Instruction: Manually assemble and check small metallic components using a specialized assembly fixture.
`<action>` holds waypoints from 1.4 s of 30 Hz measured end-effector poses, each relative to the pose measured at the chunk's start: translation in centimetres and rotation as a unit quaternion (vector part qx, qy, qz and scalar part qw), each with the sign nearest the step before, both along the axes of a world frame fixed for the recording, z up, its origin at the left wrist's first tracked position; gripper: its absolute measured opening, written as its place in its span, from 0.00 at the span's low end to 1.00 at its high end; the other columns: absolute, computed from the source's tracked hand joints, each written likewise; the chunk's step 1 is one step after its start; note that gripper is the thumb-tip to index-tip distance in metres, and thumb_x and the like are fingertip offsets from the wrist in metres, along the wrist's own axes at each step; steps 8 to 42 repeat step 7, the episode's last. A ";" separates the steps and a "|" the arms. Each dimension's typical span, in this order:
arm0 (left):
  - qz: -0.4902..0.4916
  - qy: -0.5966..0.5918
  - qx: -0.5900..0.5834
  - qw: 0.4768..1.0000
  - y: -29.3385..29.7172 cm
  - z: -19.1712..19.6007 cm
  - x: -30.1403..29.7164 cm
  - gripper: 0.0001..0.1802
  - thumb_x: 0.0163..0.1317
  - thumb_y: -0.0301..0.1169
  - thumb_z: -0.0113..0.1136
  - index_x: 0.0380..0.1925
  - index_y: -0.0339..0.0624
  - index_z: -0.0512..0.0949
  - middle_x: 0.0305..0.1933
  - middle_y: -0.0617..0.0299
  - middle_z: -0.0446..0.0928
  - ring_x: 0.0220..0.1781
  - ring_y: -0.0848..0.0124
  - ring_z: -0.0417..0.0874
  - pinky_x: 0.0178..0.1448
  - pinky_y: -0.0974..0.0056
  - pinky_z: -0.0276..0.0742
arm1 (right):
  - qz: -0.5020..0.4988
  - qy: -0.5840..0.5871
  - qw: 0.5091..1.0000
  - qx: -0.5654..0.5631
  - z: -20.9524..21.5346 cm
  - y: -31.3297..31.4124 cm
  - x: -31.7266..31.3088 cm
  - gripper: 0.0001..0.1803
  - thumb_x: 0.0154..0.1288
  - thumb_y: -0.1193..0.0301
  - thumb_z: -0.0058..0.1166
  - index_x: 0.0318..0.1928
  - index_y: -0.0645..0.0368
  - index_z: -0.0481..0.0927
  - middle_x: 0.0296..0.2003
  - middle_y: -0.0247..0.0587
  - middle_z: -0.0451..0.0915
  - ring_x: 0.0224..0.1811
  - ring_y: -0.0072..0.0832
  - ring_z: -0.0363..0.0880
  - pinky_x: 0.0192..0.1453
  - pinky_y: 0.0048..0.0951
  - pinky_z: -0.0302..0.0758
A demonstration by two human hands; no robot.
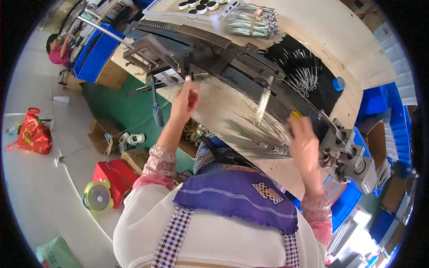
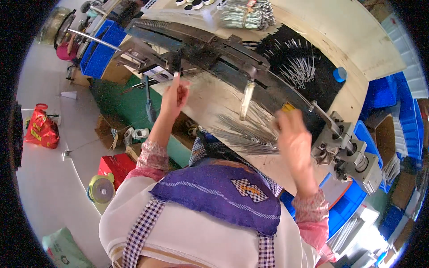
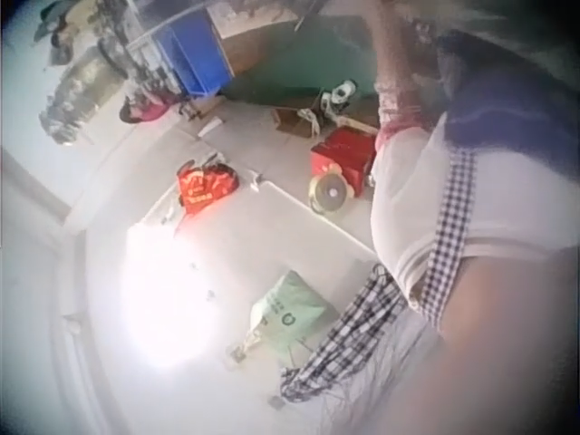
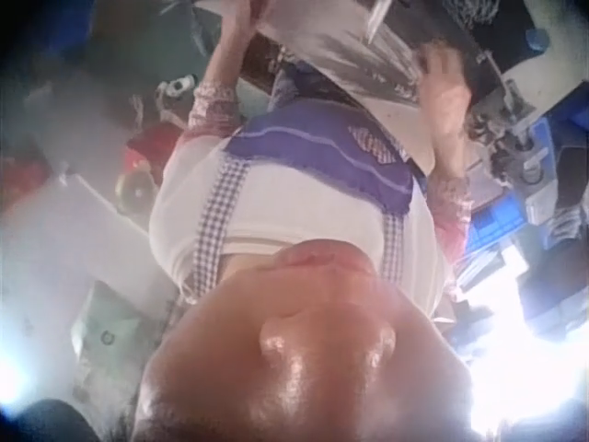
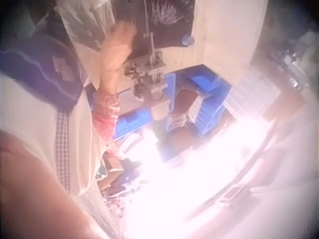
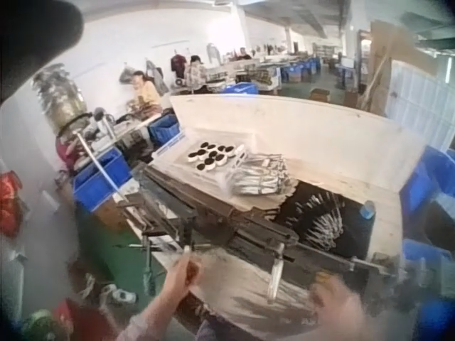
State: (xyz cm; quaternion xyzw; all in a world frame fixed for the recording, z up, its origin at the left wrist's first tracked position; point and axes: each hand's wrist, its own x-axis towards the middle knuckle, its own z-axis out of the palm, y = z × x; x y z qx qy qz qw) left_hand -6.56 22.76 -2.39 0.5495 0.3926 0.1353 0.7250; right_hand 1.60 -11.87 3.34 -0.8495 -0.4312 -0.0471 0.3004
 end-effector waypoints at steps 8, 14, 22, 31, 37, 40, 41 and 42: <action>-0.034 -0.034 0.039 0.998 2.1 -0.5 2.8 0.20 0.66 0.49 0.56 0.35 0.43 0.82 0.17 0.68 0.71 0.13 0.77 0.67 0.17 0.72 0.57 | -0.221 0.041 0.970 -0.086 -8.3 -0.8 8.2 0.17 0.65 0.68 0.54 0.52 0.58 0.71 0.46 0.61 0.75 0.47 0.56 0.76 0.47 0.49 0.76; -0.034 -0.034 0.039 0.998 2.1 -0.5 2.8 0.20 0.66 0.49 0.56 0.35 0.43 0.82 0.17 0.68 0.71 0.13 0.77 0.67 0.17 0.72 0.57 | -0.221 0.041 0.970 -0.086 -8.3 -0.8 8.2 0.17 0.65 0.68 0.54 0.52 0.58 0.71 0.46 0.61 0.75 0.47 0.56 0.76 0.47 0.49 0.76; -0.034 -0.034 0.039 0.998 2.1 -0.5 2.8 0.20 0.66 0.49 0.56 0.35 0.43 0.82 0.17 0.68 0.71 0.13 0.77 0.67 0.17 0.72 0.57 | -0.221 0.041 0.970 -0.086 -8.3 -0.8 8.2 0.17 0.65 0.68 0.54 0.52 0.58 0.71 0.46 0.61 0.75 0.47 0.56 0.76 0.47 0.49 0.76; -0.034 -0.034 0.039 0.998 2.1 -0.5 2.8 0.20 0.66 0.49 0.56 0.35 0.43 0.82 0.17 0.68 0.71 0.13 0.77 0.67 0.17 0.72 0.57 | -0.221 0.041 0.970 -0.086 -8.3 -0.8 8.2 0.17 0.65 0.68 0.54 0.52 0.58 0.71 0.46 0.61 0.75 0.47 0.56 0.76 0.47 0.49 0.76; -0.034 -0.034 0.039 0.998 2.1 -0.5 2.8 0.20 0.66 0.49 0.56 0.35 0.43 0.82 0.17 0.68 0.71 0.13 0.77 0.67 0.17 0.72 0.57 | -0.221 0.041 0.970 -0.086 -8.3 -0.8 8.2 0.17 0.65 0.68 0.54 0.52 0.58 0.71 0.46 0.61 0.75 0.47 0.56 0.76 0.47 0.49 0.76; -0.034 -0.034 0.039 0.998 2.1 -0.5 2.8 0.20 0.66 0.49 0.56 0.35 0.43 0.82 0.17 0.68 0.71 0.13 0.77 0.67 0.17 0.72 0.57 | -0.221 0.041 0.970 -0.086 -8.3 -0.8 8.2 0.17 0.65 0.68 0.54 0.52 0.58 0.71 0.46 0.61 0.75 0.47 0.56 0.76 0.47 0.49 0.76; -0.034 -0.034 0.039 0.998 2.1 -0.5 2.8 0.20 0.66 0.49 0.56 0.35 0.43 0.82 0.17 0.68 0.71 0.13 0.77 0.67 0.17 0.72 0.57 | -0.221 0.041 0.970 -0.086 -8.3 -0.8 8.2 0.17 0.65 0.68 0.54 0.52 0.58 0.71 0.46 0.61 0.75 0.47 0.56 0.76 0.47 0.49 0.76; -0.034 -0.034 0.039 0.998 2.1 -0.5 2.8 0.20 0.66 0.49 0.56 0.35 0.43 0.82 0.17 0.68 0.71 0.13 0.77 0.67 0.17 0.72 0.57 | -0.221 0.041 0.970 -0.086 -8.3 -0.8 8.2 0.17 0.65 0.68 0.54 0.52 0.58 0.71 0.46 0.61 0.75 0.47 0.56 0.76 0.47 0.49 0.76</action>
